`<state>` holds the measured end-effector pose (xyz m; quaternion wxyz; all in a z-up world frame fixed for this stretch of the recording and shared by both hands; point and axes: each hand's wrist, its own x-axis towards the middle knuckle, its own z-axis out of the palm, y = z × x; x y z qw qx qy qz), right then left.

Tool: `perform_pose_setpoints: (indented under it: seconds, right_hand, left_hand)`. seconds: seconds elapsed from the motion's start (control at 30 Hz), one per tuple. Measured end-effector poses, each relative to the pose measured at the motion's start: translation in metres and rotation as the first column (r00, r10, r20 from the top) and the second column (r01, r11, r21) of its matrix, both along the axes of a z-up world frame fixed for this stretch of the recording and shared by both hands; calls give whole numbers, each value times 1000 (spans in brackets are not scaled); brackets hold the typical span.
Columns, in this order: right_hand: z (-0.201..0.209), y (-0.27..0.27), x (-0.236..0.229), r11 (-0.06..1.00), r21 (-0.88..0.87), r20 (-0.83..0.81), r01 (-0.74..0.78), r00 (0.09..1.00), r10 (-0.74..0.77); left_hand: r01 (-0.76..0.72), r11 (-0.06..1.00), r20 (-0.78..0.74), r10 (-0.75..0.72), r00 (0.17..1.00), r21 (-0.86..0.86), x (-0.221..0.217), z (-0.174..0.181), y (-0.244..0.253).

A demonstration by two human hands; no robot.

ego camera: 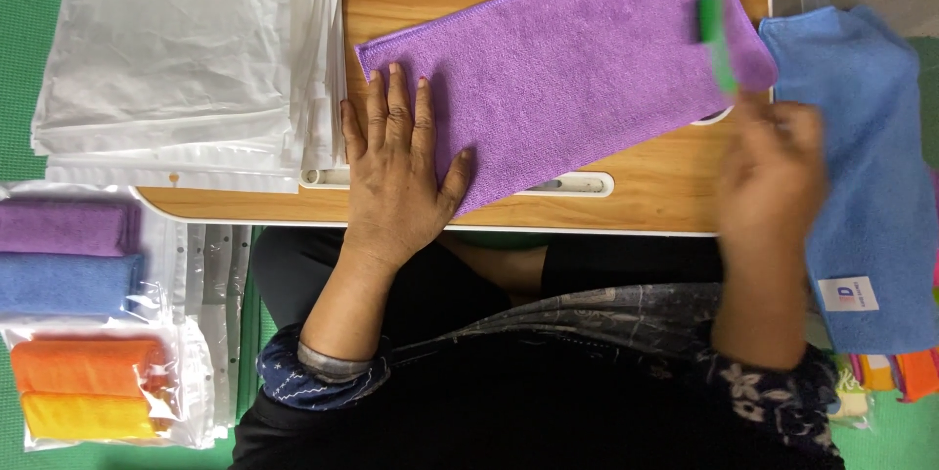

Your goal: The person brushes a purple towel with a green brush, folds it, and places it into a white plastic bag along with a blue towel. The person then repeats the brushing and folding process with a blue towel.

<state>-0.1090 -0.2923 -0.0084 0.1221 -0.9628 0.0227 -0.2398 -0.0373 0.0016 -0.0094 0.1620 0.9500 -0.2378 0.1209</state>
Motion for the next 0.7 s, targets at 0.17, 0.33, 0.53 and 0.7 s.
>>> perform_pose_setpoints:
  seconds: [0.17,0.33,0.53,0.7]
  right_hand:
    - [16,92,0,967,192,-207,-168,956,207]
    - [4,73,9,941,-113,-201,-319,935,293]
    - [-1,-6,17,997,-75,-63,-2,998,-3]
    - [9,33,14,998,33,-65,-54,996,56]
  left_hand:
    - [0,1000,2,0,1000,4,1,0,-1]
    - [-11,1000,-16,11,1000,1,0,1,-1]
    - [-15,1000,9,15,1000,2,0,0,0]
    - [-7,1000,-1,7,1000,3,0,2,0]
